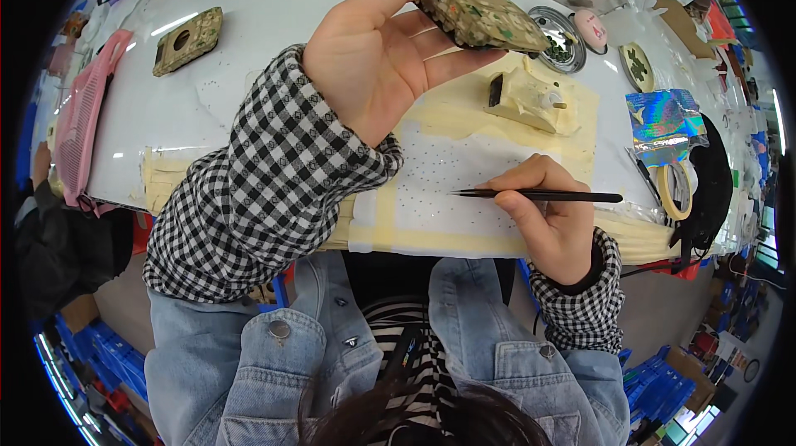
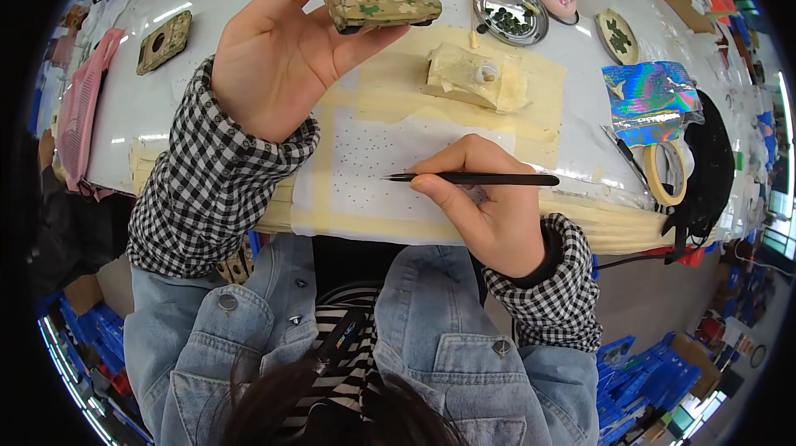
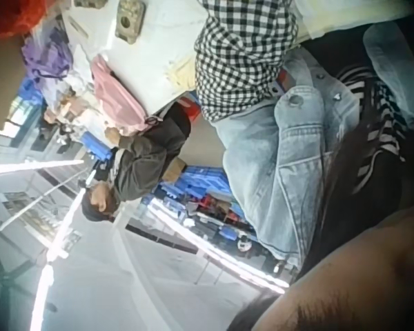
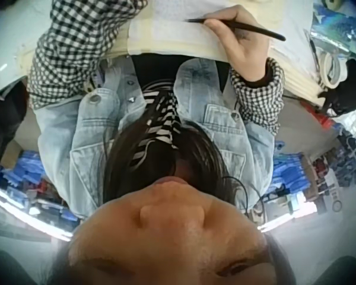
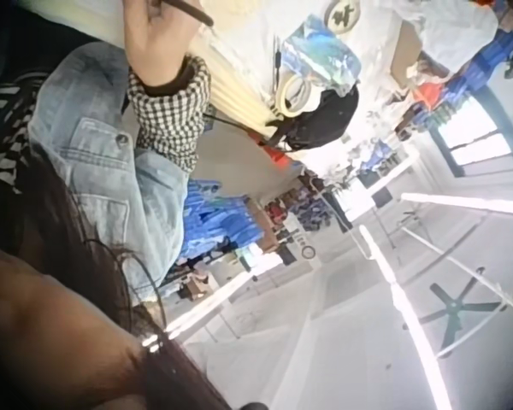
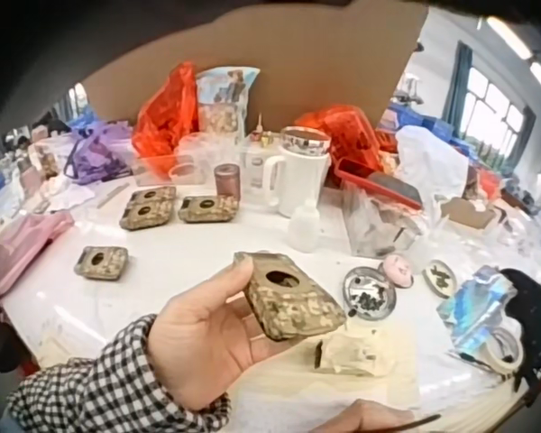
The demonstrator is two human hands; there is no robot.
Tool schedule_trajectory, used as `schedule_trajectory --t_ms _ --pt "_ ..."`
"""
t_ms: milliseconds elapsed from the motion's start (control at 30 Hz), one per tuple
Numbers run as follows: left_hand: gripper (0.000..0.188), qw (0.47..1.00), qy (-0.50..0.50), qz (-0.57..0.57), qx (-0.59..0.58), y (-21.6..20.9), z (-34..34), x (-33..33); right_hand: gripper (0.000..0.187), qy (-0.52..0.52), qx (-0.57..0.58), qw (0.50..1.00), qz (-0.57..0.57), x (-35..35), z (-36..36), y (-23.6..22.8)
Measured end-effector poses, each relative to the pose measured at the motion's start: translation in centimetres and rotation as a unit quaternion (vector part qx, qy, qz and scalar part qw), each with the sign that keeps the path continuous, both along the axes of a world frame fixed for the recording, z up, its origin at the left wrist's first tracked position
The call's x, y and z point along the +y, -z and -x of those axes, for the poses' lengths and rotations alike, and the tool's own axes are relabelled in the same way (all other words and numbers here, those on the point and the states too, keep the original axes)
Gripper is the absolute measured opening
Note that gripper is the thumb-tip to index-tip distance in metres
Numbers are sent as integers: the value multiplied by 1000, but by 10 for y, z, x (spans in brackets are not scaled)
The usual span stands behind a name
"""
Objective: Hand-painting camouflage patterns and fine details onto plastic model tank components using a brush and tweezers.
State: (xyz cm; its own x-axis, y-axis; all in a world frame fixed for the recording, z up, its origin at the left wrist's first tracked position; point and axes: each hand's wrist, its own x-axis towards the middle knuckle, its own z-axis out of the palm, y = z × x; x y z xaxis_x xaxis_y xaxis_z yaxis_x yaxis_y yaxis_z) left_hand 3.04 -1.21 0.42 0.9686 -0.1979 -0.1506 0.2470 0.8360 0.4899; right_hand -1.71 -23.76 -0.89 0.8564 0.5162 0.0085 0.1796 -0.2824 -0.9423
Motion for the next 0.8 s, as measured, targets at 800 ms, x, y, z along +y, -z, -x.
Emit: schedule_trajectory --t_ms 800 --pt "37 1000 19 -8 10 -5 1 0 11 9 30 999 0 1 0 0"
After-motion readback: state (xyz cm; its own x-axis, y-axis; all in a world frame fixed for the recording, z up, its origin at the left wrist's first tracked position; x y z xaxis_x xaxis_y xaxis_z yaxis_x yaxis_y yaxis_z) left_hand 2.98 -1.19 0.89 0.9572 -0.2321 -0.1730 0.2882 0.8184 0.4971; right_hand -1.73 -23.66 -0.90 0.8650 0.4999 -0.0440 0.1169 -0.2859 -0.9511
